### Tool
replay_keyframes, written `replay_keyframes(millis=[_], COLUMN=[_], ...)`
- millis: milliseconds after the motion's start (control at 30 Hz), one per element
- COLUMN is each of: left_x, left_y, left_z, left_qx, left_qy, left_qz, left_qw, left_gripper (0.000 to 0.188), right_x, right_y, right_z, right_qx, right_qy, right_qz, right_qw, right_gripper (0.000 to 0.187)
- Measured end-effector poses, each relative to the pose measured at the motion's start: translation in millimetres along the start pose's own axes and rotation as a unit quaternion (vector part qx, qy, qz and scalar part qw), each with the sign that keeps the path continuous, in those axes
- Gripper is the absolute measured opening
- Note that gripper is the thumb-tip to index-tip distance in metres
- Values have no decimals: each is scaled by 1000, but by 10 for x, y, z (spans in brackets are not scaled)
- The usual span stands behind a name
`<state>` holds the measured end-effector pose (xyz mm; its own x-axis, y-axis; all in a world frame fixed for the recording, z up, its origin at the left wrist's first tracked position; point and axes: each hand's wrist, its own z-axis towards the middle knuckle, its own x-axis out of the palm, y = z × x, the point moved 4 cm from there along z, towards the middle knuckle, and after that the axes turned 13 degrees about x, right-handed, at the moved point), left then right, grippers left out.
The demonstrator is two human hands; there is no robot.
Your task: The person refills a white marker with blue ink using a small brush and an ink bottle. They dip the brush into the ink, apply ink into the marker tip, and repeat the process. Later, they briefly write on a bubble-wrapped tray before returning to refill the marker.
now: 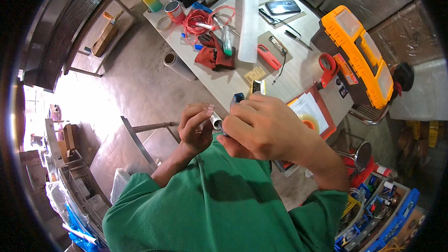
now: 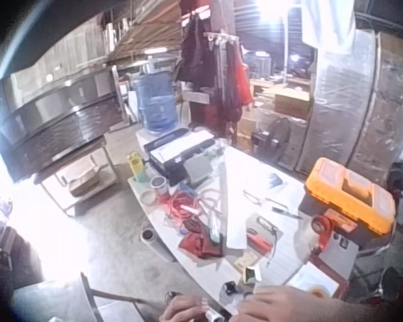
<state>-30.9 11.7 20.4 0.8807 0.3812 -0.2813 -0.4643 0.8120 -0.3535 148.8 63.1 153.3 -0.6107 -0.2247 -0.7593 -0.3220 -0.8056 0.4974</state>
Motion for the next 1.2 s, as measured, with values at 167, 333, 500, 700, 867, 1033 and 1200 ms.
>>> replay_keyframes(millis=[167, 333, 500, 700, 867, 1033, 1200], left_x=[-6, 13, 21, 53, 72, 73, 86], left_y=[15, 16, 4, -11, 10, 9, 11], left_z=[1, -8, 3, 25, 30, 20, 9], left_qx=[5, 14, 22, 22, 20, 13, 16], left_qy=[-13, -26, 4, 11, -4, -9, -10], left_qz=[-5, -20, -30, -26, -35, -39, -43], left_qw=[1000, 999, 999, 999, 999, 999, 999], left_gripper=[36, 31, 27, 29, 34, 34, 34], right_x=[49, 34, 4, -27, -36, -40, -42], right_y=[-4, 29, 40, 9, -25, -47, -61], right_z=[-41, -70, -91, -106, -100, -84, -53], right_qx=[-12, -17, -11, -13, 3, 12, 10], right_qy=[-2, -8, 0, 3, -10, 1, 21], right_qz=[-23, -37, -29, 9, 9, 26, 63], right_qw=[1000, 999, 1000, 1000, 1000, 1000, 998], right_gripper=[27, 27, 28, 30, 30, 30, 33])
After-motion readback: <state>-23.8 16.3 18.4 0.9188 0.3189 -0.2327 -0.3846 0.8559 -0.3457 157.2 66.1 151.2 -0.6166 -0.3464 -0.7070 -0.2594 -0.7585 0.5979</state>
